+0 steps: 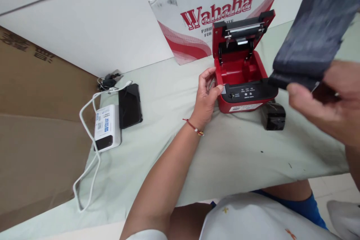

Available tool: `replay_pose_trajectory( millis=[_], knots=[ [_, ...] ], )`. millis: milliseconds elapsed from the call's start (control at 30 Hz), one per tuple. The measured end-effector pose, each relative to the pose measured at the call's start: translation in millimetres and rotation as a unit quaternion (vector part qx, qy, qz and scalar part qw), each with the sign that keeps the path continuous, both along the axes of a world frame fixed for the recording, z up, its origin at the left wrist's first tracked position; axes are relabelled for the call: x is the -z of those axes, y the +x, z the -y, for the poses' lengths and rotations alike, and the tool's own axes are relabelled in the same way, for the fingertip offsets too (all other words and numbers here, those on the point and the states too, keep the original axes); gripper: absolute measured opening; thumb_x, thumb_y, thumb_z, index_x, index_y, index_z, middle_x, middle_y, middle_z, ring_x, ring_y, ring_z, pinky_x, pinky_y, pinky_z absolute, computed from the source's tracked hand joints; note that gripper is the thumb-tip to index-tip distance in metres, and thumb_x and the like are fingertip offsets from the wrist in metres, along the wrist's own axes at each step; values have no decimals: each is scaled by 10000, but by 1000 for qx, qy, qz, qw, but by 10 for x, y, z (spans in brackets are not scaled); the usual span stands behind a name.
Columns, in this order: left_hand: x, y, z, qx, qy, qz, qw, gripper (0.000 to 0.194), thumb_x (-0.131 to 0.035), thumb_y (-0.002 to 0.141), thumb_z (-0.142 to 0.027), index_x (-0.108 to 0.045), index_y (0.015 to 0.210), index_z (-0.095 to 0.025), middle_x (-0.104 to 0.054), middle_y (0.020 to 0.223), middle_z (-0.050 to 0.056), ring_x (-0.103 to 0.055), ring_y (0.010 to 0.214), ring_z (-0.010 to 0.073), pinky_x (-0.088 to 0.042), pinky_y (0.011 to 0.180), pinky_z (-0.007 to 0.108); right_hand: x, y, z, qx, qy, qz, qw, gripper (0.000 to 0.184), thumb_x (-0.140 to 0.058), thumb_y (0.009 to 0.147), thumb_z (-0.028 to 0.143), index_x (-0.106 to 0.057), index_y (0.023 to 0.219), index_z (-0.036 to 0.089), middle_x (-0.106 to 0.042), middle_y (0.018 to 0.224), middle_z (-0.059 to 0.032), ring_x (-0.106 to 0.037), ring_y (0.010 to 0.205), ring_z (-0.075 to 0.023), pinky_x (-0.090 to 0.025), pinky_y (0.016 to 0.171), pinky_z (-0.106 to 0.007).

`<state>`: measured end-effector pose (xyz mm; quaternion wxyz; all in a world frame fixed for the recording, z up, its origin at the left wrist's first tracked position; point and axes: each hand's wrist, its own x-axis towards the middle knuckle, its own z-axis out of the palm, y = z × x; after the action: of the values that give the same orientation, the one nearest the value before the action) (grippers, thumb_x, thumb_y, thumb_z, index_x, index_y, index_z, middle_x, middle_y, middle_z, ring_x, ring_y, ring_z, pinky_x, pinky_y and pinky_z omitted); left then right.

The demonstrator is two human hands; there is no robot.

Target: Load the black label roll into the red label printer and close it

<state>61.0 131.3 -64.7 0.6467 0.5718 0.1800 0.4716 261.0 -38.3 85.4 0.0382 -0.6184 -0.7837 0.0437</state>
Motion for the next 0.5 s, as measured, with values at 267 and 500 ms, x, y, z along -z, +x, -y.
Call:
replay_pose_trajectory(
  millis=[267, 500],
  knots=[
    [0, -43, -14, -14, -6, -10, 1000, 695, -899, 921, -685, -599, 1473, -388, -651, 1629, 49, -581, 1605, 316, -449, 1384, 508, 511, -239, 185, -105, 169, 7, 980, 452, -621, 1107, 259, -754, 1539, 254, -859, 1331, -77, -795, 991, -203, -610, 813, -311],
    [-9, -66, -17, -15, -6, -19, 1000, 738, -906, 896, -737, -612, 1472, -380, -647, 1639, 59, -573, 1620, 327, -452, 1396, 516, 517, 126, 289, -137, 114, -43, 983, 463, -530, 1113, 123, -792, 1484, 214, -828, 1463, -43, -851, 1124, -199, -686, 878, -330]
  ],
)
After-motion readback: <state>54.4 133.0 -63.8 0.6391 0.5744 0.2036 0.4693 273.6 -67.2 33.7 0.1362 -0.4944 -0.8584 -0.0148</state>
